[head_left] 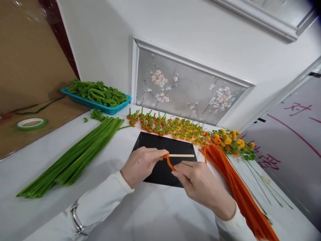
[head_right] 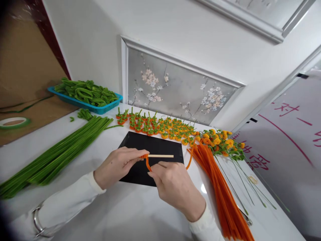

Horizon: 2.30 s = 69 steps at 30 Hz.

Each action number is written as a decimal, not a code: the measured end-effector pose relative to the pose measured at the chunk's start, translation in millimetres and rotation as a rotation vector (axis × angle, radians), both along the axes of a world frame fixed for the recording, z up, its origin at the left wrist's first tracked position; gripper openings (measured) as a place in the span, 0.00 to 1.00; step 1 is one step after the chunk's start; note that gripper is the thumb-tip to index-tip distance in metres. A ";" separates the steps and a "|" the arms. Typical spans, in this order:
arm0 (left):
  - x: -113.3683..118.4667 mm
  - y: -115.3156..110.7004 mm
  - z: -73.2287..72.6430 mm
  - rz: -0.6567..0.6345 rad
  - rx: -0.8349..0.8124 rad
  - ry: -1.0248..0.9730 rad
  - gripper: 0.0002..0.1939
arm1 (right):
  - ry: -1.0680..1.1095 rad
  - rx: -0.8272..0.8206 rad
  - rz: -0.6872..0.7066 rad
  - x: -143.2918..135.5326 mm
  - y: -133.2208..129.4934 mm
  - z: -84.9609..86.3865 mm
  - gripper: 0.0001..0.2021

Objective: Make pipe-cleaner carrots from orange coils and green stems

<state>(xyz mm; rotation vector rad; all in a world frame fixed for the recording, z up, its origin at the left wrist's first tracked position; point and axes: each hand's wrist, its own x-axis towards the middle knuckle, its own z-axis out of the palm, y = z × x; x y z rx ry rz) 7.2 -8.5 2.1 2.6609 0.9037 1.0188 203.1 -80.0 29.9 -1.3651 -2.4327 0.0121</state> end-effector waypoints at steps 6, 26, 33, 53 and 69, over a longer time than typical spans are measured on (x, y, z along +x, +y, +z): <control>0.8 0.9 -0.4 -0.027 0.011 0.064 0.12 | 0.013 0.300 -0.052 -2.1 2.8 -0.4 0.12; 5.9 -10.1 -4.2 -0.223 -0.075 -0.115 0.13 | 0.383 -0.235 0.018 23.3 24.6 -7.1 0.13; 3.4 -10.2 -2.0 -0.047 -0.297 -0.150 0.22 | 0.179 -0.152 0.010 9.3 18.2 -13.2 0.16; 1.4 -7.5 -1.6 0.058 -0.114 0.120 0.16 | 0.033 0.239 -0.064 0.3 8.4 -3.3 0.08; 5.7 -13.3 -0.8 -0.018 -0.124 0.144 0.14 | 0.370 0.038 -0.159 3.2 20.9 -7.7 0.09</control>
